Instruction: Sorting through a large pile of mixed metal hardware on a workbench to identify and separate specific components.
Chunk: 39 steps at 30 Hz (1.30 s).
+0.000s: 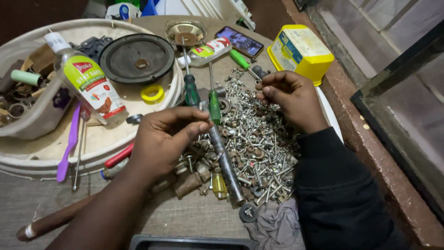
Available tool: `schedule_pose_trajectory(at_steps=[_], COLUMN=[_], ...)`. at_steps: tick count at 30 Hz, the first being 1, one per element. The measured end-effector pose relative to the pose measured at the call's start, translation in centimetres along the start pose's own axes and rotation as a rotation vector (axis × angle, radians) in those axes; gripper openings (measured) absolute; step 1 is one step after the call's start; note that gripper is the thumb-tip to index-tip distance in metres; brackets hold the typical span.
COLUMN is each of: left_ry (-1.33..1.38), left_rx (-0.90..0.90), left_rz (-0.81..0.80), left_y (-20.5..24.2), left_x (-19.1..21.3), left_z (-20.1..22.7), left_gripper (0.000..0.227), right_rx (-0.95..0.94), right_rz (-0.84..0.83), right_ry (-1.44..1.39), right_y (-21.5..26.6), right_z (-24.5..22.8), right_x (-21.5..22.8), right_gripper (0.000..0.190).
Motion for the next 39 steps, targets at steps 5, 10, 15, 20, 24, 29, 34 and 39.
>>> schedule_pose_trajectory(at_steps=[5, 10, 15, 20, 24, 29, 34, 39], left_ry=[-0.203, -0.225, -0.098, -0.383, -0.569, -0.591, -0.612, -0.632], left_rx=[-0.071, -0.017, 0.063, -0.163, -0.355, -0.394, -0.404, -0.424], left_rz=[-0.049, -0.095, -0.144, -0.215, -0.339, -0.356, -0.361, -0.367], left_y=[-0.3, 0.3, 0.4, 0.2, 0.6, 0.4, 0.5, 0.6], left_x=[-0.4, -0.6, -1.1, -0.7, -1.3, -1.2, -1.0, -1.3], left_z=[0.9, 0.4, 0.9, 2.0, 1.9, 1.9, 1.4, 2.1], left_gripper=[0.017, 0.017, 0.023, 0.021, 0.017, 0.015, 0.014, 0.012], right_rx=[-0.024, -0.099, -0.068, 0.076, 0.095, 0.241, 0.117, 0.075], right_rz=[0.004, 0.017, -0.14, 0.021, 0.092, 0.01, -0.128, -0.269], right_ry=[-0.042, -0.235, 0.085, 0.514, 0.722, 1.0, 1.073, 0.999], right_y=[0.0, 0.9, 1.4, -0.3, -0.5, -3.2, -2.9, -1.7], right_z=[-0.3, 0.1, -2.0, 0.1, 0.2, 3.0, 2.7, 1.1], right_x=[-0.5, -1.1, -3.5, 1.3, 2.0, 1.0, -0.6, -2.1], right_gripper=[0.025, 0.019, 0.015, 0.024, 0.019, 0.022, 0.035, 0.037])
Point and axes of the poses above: each hand's wrist, its own y-axis away from the middle knuckle, its own x-axis out of the back of the hand, z = x × y, the point moved 4 cm from there along -y, towards the middle knuckle, and after that the axes turned 4 degrees about z, right-handed, at the moved point
